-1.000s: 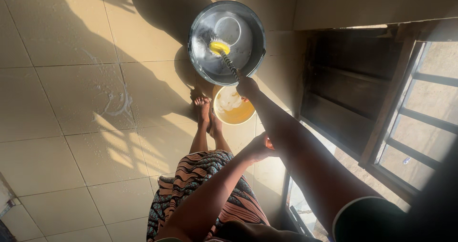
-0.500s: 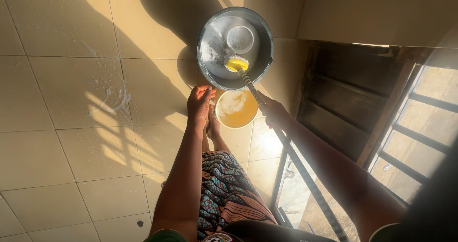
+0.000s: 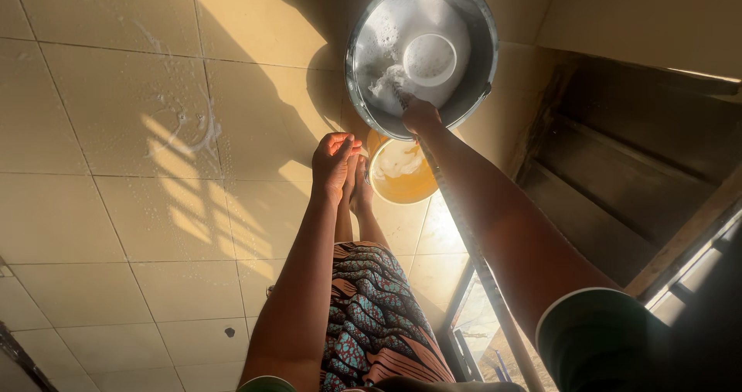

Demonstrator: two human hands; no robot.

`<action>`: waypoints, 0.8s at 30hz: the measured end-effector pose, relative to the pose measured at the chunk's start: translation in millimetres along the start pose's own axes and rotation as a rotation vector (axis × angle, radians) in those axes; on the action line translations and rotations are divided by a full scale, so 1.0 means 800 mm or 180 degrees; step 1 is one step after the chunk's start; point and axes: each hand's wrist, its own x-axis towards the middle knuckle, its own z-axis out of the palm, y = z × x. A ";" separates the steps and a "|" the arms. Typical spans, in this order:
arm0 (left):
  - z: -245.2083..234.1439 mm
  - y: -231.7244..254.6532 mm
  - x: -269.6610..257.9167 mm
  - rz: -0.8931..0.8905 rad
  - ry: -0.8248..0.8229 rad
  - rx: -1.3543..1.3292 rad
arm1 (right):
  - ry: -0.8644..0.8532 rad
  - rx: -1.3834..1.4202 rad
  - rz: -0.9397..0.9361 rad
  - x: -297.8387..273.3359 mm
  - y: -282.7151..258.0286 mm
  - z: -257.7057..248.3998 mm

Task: The person dips a mop into a bucket of soapy water, wrings it out by hand, and mops the tiled floor of a balcony, moving around an air conditioning unit.

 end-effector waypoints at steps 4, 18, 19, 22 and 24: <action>-0.005 -0.004 -0.007 -0.0088 0.0032 -0.0164 | -0.0011 0.0134 -0.0246 -0.042 -0.009 -0.024; 0.032 0.086 -0.032 0.0032 -0.0195 -0.0216 | -0.0916 0.2596 -0.0017 -0.313 0.045 -0.154; 0.036 0.091 -0.032 0.0031 -0.0199 -0.0222 | -0.0970 0.2698 0.0064 -0.304 0.046 -0.150; 0.041 0.094 -0.026 0.0055 -0.0206 -0.0181 | -0.1025 0.2829 0.0353 -0.253 0.037 -0.128; 0.040 0.086 -0.016 0.0133 -0.0229 -0.0107 | -0.0886 0.2659 0.0580 -0.203 0.027 -0.103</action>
